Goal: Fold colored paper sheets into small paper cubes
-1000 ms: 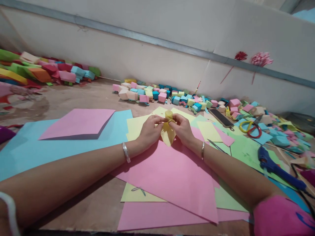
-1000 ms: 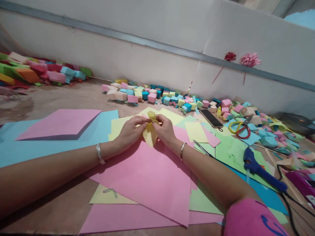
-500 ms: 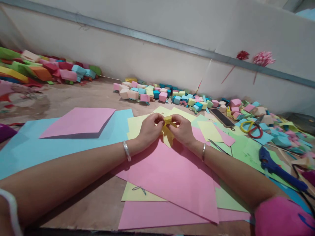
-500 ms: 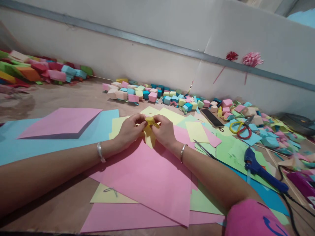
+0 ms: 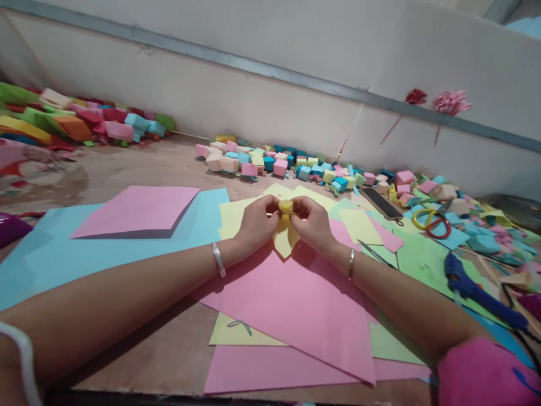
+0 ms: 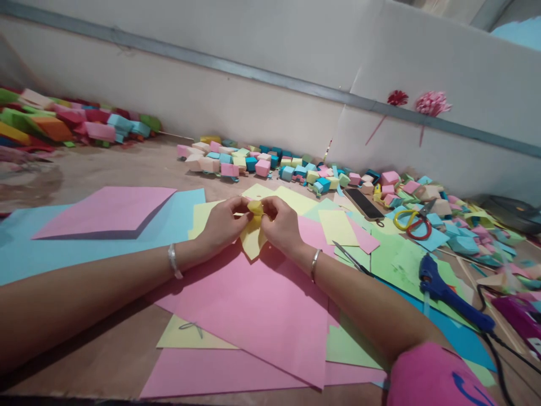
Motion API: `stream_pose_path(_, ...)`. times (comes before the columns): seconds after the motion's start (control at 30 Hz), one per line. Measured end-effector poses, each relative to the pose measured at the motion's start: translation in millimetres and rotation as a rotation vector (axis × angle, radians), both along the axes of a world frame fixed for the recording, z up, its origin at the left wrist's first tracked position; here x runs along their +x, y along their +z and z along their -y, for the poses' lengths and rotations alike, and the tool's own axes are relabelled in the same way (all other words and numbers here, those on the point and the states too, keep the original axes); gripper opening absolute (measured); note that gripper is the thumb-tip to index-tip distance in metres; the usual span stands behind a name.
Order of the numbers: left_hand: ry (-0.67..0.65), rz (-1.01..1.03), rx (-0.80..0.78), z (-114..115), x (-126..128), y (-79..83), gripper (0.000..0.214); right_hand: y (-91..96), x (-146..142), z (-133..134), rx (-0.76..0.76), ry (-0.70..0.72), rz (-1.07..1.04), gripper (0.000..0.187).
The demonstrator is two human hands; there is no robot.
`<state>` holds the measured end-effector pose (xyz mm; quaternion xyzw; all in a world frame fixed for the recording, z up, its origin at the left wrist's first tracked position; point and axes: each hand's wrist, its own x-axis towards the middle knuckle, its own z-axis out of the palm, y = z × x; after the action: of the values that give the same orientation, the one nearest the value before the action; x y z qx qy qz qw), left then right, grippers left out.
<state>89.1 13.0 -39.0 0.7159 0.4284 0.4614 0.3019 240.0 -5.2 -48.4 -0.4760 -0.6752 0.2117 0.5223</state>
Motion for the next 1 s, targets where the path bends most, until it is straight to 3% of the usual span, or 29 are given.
stream_pose_path(0.17, 0.031, -0.023, 0.010, 3, 0, 4.3, 0.014, -1.0, 1, -1, 0.025, -0.031, -0.109, 0.024)
stream_pose_path(0.4, 0.037, 0.021, 0.010, 5, 2, 3.4, 0.023, 2.5, 3, -3, 0.118, -0.141, 0.040, 0.007)
stream_pose_path(0.73, 0.080, 0.196, -0.104, -7, 2, -12.7, 0.021, -3.8, 4, -7, -0.135, -0.118, -0.260, 0.013)
stream_pose_path(1.0, 0.068, 0.202, -0.111, -3, 2, -8.1, 0.023, -8.2, 5, -9, -0.222, -0.079, -0.197, 0.009)
